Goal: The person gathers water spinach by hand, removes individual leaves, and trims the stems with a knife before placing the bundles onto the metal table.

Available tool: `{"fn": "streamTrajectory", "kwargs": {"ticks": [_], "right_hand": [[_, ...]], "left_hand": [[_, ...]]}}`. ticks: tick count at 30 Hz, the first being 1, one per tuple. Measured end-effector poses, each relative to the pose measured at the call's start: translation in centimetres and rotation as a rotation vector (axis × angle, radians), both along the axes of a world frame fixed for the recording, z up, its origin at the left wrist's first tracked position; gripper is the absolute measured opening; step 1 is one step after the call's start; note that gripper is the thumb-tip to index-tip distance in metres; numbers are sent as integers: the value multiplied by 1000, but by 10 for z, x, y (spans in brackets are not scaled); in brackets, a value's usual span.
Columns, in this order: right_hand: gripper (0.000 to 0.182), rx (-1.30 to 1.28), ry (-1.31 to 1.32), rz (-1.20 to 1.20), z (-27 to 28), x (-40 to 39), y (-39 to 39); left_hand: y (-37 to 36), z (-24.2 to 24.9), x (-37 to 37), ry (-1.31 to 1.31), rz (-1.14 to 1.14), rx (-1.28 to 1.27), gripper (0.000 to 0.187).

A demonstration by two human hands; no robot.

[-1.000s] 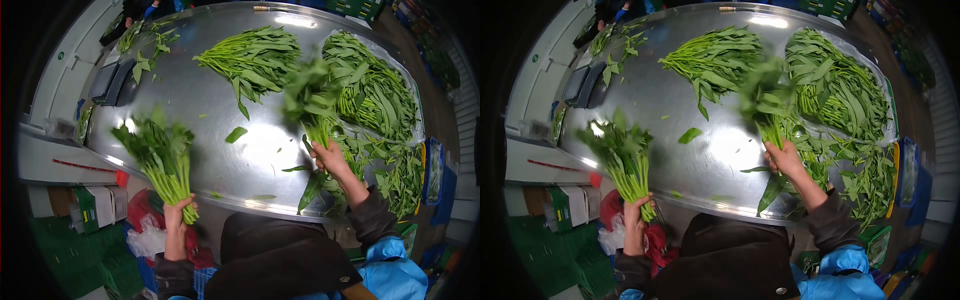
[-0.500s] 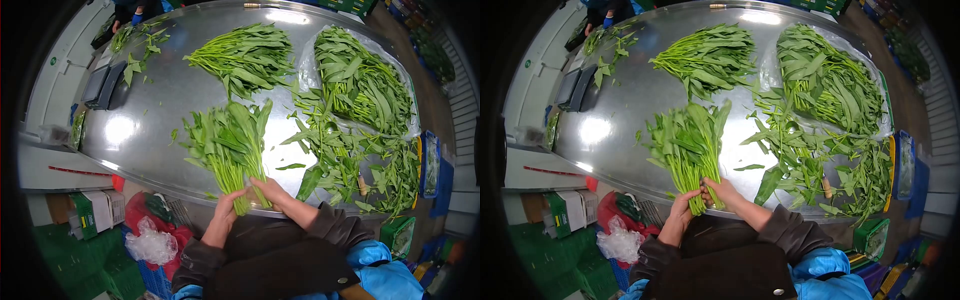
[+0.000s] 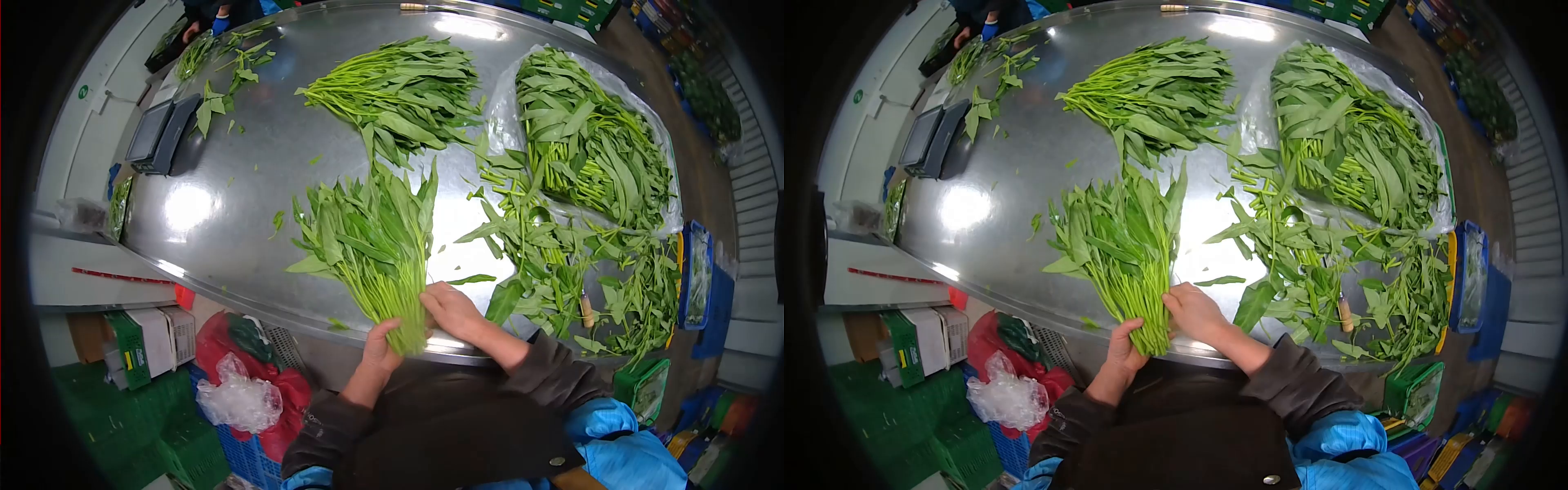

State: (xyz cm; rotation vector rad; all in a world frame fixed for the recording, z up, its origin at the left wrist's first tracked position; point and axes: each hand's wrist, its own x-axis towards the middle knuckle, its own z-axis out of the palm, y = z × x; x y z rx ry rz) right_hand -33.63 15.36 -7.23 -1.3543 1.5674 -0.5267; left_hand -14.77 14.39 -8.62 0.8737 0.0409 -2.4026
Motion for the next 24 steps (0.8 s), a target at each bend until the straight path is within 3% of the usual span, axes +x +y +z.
{"fn": "streamTrajectory", "kwargs": {"ticks": [1,3,5,7,13,15,16,17,21,24], "right_hand": [[36,-2,1,6,6,-1,0],[32,14,-135,-228,22,-2,1],[31,-46,-147,-222,14,-3,2],[33,71,-195,-193,11,0,1],[36,37,-318,-171,-23,-13,-4],[38,17,-247,-342,-25,-21,-11],[40,97,-456,-477,-52,-27,-15],[30,84,-441,-501,-48,-33,-18],[27,-170,-351,-565,1,-33,-27],[30,-352,-179,-315,49,-12,-41]], "left_hand": [[-1,5,-1,-7,-33,-46,52],[-2,5,-3,-13,-65,-92,52],[-1,-2,-5,109,-53,-62,51],[-2,-1,-9,76,-75,-62,50],[-5,-20,-4,8,-132,-69,49],[-6,-14,-3,-74,-157,-80,45],[-7,-9,-3,-144,-168,-88,42],[-8,-6,-3,-149,-165,-95,42],[-10,0,-6,-289,-229,-156,44],[-7,-1,-10,-296,-219,-159,44]]}}
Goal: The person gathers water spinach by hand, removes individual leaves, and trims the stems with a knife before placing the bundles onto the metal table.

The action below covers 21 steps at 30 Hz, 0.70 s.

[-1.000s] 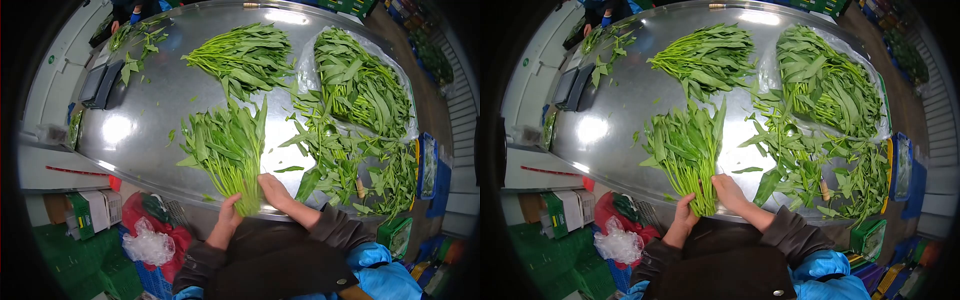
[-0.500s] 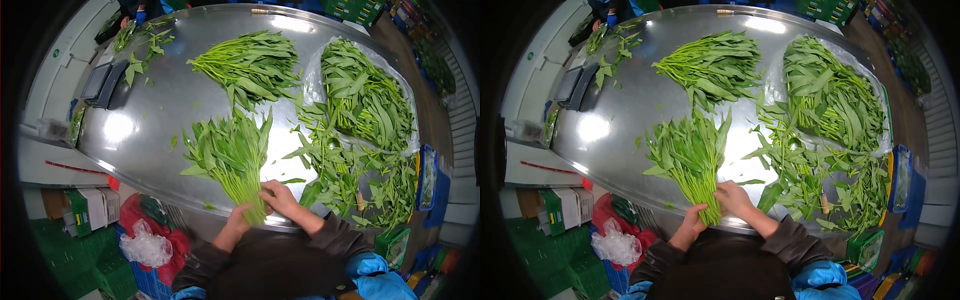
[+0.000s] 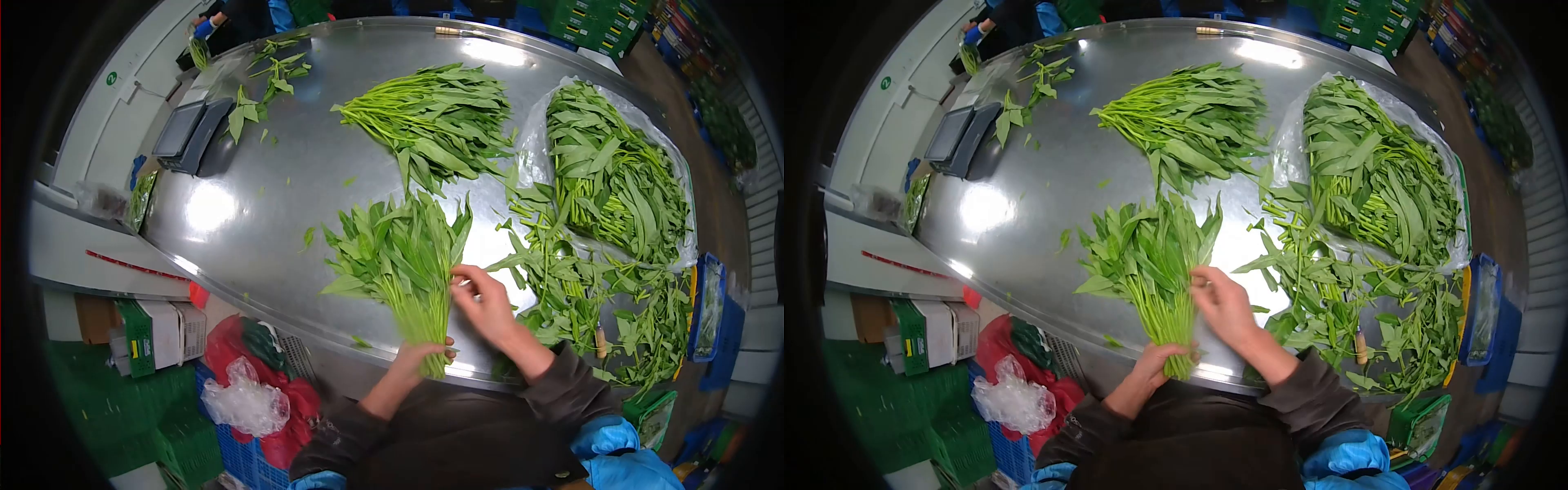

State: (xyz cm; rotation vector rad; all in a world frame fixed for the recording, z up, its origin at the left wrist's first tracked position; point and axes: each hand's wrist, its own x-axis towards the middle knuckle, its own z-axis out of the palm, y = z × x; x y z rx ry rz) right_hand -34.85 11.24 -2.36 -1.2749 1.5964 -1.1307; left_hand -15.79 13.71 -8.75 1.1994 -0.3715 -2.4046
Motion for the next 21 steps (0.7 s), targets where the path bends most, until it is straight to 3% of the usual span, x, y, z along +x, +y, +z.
{"fn": "streamTrajectory", "kwargs": {"ticks": [3,5,8,12,14,16,18,19,21], "right_hand": [[30,-89,95,171,27,39,-13],[35,-95,505,357,32,59,-20],[36,-41,457,317,3,63,-21],[32,201,315,236,-14,53,-17],[32,111,328,243,-10,56,-18],[32,23,332,249,0,61,-21],[32,-111,479,340,14,70,-29],[32,-113,479,341,12,70,-32],[31,-58,564,325,3,69,-37]], "left_hand": [[1,3,-10,-15,77,-44,45],[3,0,-12,-41,156,-72,46],[4,-9,-9,-38,208,-49,49],[-1,0,-5,-15,-3,-15,53],[0,-2,-6,-4,-43,2,53],[7,-2,-15,-134,129,-167,50],[5,-2,-18,-135,127,-160,53],[5,-3,-19,-139,118,-149,57],[7,-2,-19,-168,147,-179,47]]}}
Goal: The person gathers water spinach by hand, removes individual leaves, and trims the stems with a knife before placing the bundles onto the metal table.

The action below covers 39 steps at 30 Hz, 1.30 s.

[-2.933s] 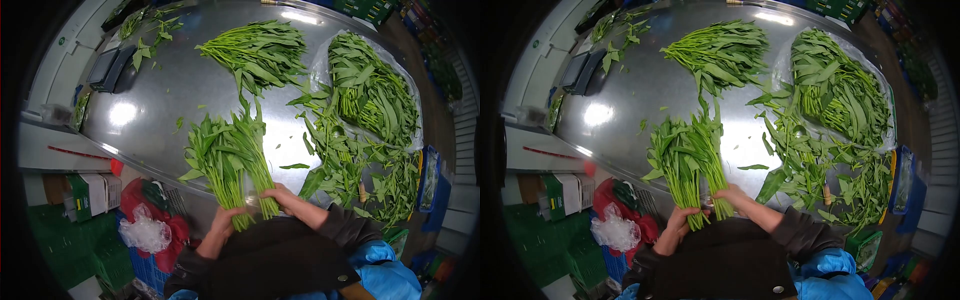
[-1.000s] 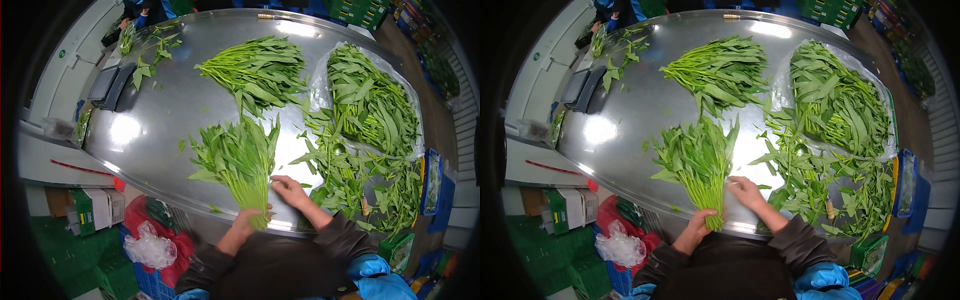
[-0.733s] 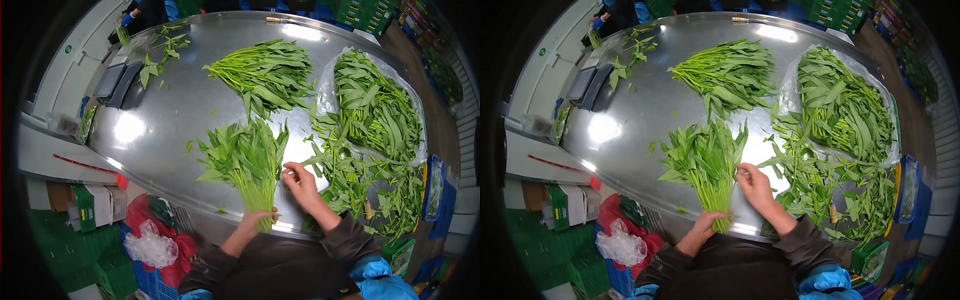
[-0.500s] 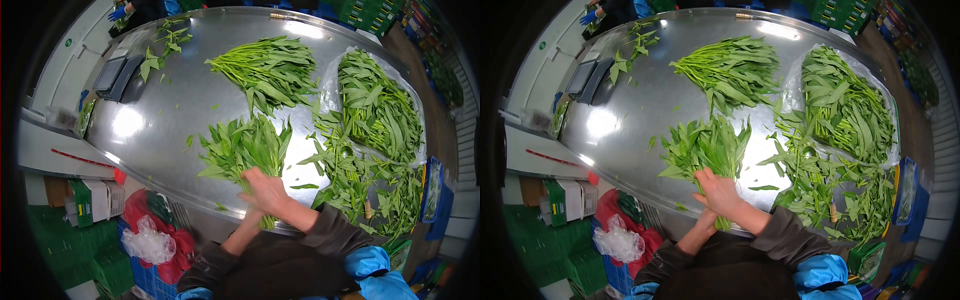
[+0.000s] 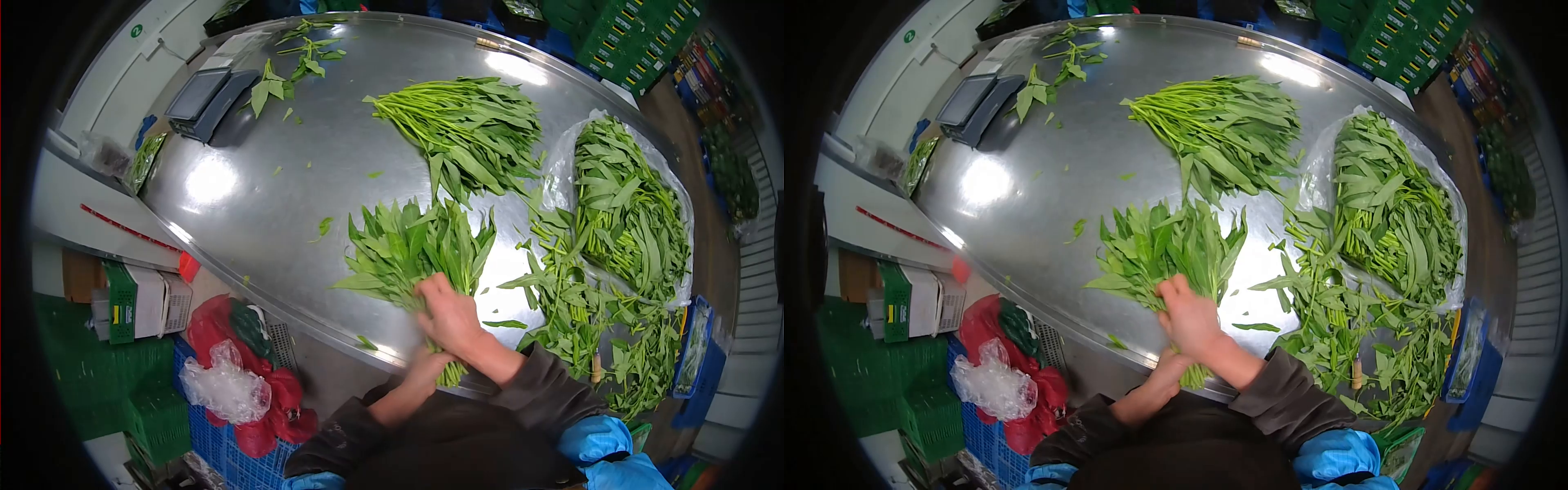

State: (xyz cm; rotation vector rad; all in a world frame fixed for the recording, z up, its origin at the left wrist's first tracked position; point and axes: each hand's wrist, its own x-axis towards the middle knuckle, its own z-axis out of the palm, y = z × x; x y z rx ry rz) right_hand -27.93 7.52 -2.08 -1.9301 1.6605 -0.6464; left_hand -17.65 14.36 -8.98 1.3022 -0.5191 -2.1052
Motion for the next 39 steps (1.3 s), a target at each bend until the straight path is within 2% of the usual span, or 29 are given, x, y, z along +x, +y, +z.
{"fn": "streamTrajectory", "kwargs": {"ticks": [2,3,4,10,12,15,17,18,20,22,24,26,27,29,33,36,38,39], "right_hand": [[29,7,-3,-56,-7,-6,-1],[28,61,-65,-104,-10,-9,2],[27,115,-128,-155,-13,-12,4],[20,64,-289,-206,-31,-15,8],[18,60,-343,-230,-37,-19,12],[17,52,-307,-219,-32,-19,12],[23,-12,-53,-184,-19,-13,11],[23,-12,-52,-186,-15,-11,8],[29,30,116,-146,-10,-8,4],[30,51,118,-156,-12,-10,1],[30,70,121,-159,-15,-11,0],[24,101,-117,-261,-16,-15,5],[24,100,-115,-259,-16,-17,7],[19,102,-417,-287,-16,-19,13],[21,19,-391,-352,-25,-24,20],[23,104,-288,-475,-12,-23,18],[28,-157,-117,-383,-6,-21,16],[28,-157,-116,-385,-7,-19,16]], "left_hand": [[-2,4,3,55,-128,67,35],[-2,11,-1,52,-74,69,26],[-2,12,-2,61,-73,71,26],[-8,19,7,119,-174,151,28],[-7,21,7,228,-67,203,30],[-5,16,9,224,-74,218,34],[-2,13,8,189,-85,201,39],[-1,6,7,174,-93,147,39],[1,4,4,159,-105,93,38],[2,9,0,122,-16,9,25],[2,8,1,122,-20,23,25],[2,9,2,123,-20,38,25],[1,10,2,138,-21,44,25],[1,12,2,153,-20,51,25],[2,11,1,122,-51,37,28],[5,-3,-1,68,-79,9,30],[9,-9,-3,25,-81,-4,32],[10,-11,-5,-41,-79,-52,34]]}}
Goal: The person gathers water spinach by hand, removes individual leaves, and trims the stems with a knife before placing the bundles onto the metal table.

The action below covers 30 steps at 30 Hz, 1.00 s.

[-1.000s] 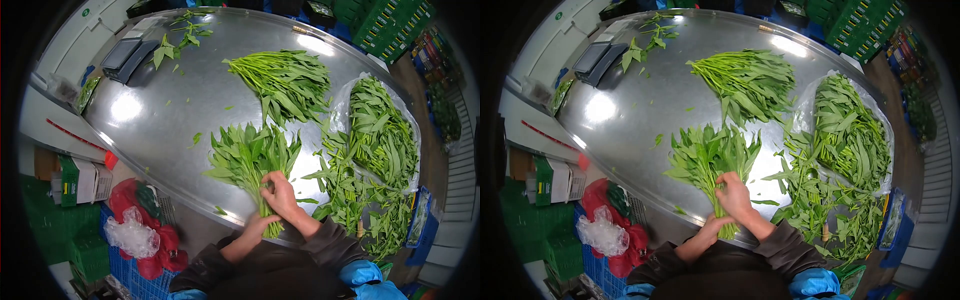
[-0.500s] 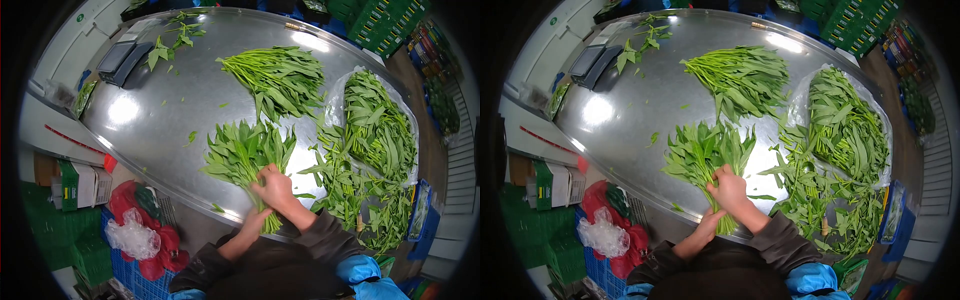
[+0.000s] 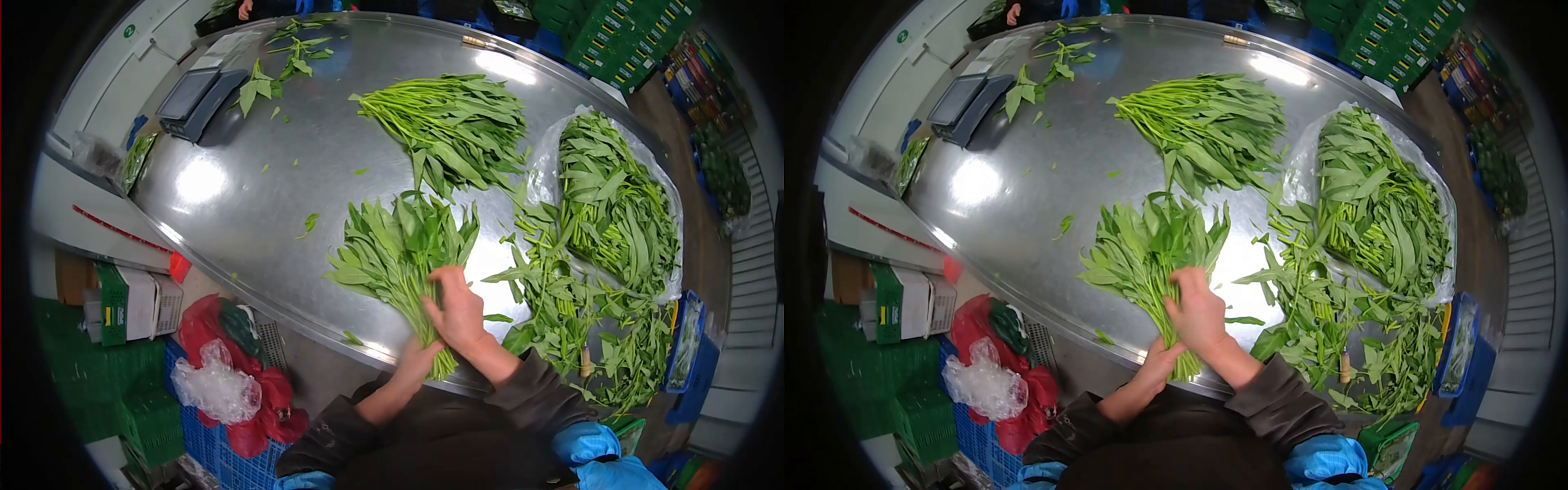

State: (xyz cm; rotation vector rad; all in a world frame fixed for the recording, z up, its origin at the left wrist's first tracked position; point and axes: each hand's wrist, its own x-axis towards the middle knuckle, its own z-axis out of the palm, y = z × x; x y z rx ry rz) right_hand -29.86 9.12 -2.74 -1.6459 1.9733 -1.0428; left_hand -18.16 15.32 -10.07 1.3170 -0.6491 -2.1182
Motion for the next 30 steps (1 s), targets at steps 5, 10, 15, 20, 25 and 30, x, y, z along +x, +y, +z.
{"fn": "streamTrajectory", "kwargs": {"ticks": [5,10,15,20,25,30], "right_hand": [[23,166,283,274,-9,10,-7],[21,221,244,233,-18,7,-16],[24,374,19,169,-15,-2,-16],[18,325,-269,54,-34,-10,-13],[16,313,-210,61,-24,-10,-8],[17,18,120,289,-22,-18,-4]], "left_hand": [[4,-11,-3,-79,-7,-133,40],[1,0,-5,-27,18,-70,40],[-5,5,0,-5,-80,-1,36],[-9,10,2,82,-81,98,37],[-1,-10,-1,-73,-122,-159,38],[-3,6,-4,-93,-124,-170,41]]}}
